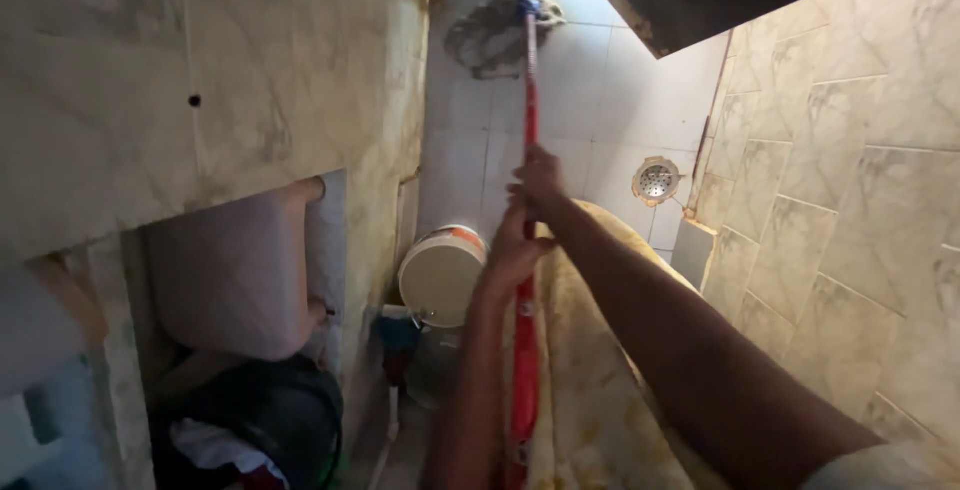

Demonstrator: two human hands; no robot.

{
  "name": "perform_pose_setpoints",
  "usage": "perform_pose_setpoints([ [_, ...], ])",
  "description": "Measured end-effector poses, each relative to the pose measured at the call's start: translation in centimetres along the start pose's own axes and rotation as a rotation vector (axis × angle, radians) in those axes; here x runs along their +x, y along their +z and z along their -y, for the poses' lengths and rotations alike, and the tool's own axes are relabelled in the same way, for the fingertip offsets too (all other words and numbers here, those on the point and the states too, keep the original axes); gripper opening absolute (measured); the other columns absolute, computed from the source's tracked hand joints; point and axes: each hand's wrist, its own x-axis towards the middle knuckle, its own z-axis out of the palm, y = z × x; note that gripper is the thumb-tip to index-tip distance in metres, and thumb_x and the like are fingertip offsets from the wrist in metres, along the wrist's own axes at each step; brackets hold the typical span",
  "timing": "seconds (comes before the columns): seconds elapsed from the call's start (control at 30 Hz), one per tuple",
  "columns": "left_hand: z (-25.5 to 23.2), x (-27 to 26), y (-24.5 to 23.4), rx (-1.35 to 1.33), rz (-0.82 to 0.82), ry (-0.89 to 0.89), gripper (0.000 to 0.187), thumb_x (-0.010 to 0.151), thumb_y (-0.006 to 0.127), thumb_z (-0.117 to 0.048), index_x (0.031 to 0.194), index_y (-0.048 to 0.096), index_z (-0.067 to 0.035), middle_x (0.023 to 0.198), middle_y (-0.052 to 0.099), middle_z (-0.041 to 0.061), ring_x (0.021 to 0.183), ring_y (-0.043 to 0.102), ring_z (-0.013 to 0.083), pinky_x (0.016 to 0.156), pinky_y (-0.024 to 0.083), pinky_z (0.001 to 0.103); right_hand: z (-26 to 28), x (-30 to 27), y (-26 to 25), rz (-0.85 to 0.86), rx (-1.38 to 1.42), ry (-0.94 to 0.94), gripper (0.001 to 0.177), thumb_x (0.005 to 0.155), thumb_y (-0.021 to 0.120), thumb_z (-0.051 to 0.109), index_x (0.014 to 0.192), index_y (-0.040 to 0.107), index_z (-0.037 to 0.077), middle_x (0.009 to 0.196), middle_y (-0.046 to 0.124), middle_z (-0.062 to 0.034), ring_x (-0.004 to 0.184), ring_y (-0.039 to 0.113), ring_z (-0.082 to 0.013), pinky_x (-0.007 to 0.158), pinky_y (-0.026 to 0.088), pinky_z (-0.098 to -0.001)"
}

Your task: The person cleans the walls and floors of a bathroom using a mop, reaching into corners and around fixtures.

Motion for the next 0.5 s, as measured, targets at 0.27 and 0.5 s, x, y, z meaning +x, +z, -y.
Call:
perform_pose_setpoints([
  [0.27, -0.1, 3.8, 6.3, 0.341, 0.059, 0.104, 0.078, 0.067, 0.070, 0.007, 0.140, 0.045, 0.004, 0.145, 0.047, 0.026, 0.130, 0.050, 0.0439, 0.103, 0.046, 0.044, 6.4, -3.2, -6.6, -0.151, 0.047, 0.088, 0.025, 0.101, 0.055, 0.003, 0.124, 0.050, 0.014, 0.100, 0.063, -0.0198, 0.068, 0.066, -0.0292, 0.052, 0.058, -0.0415],
  [0.5, 4.0, 2.1, 4.2, 0.265, -0.088, 0.000, 0.047, 0.075, 0.068, -0.001, 0.121, 0.060, 0.001, 0.121, 0.064, 0.023, 0.116, 0.063, 0.0405, 0.097, 0.052, 0.045, -0.6, -2.6, -4.6, 0.025, -0.100, 0.029, 0.021, 0.098, 0.059, 0.019, 0.114, 0.056, 0.005, 0.096, 0.067, -0.0180, 0.071, 0.068, -0.0269, 0.058, 0.060, -0.0420],
])
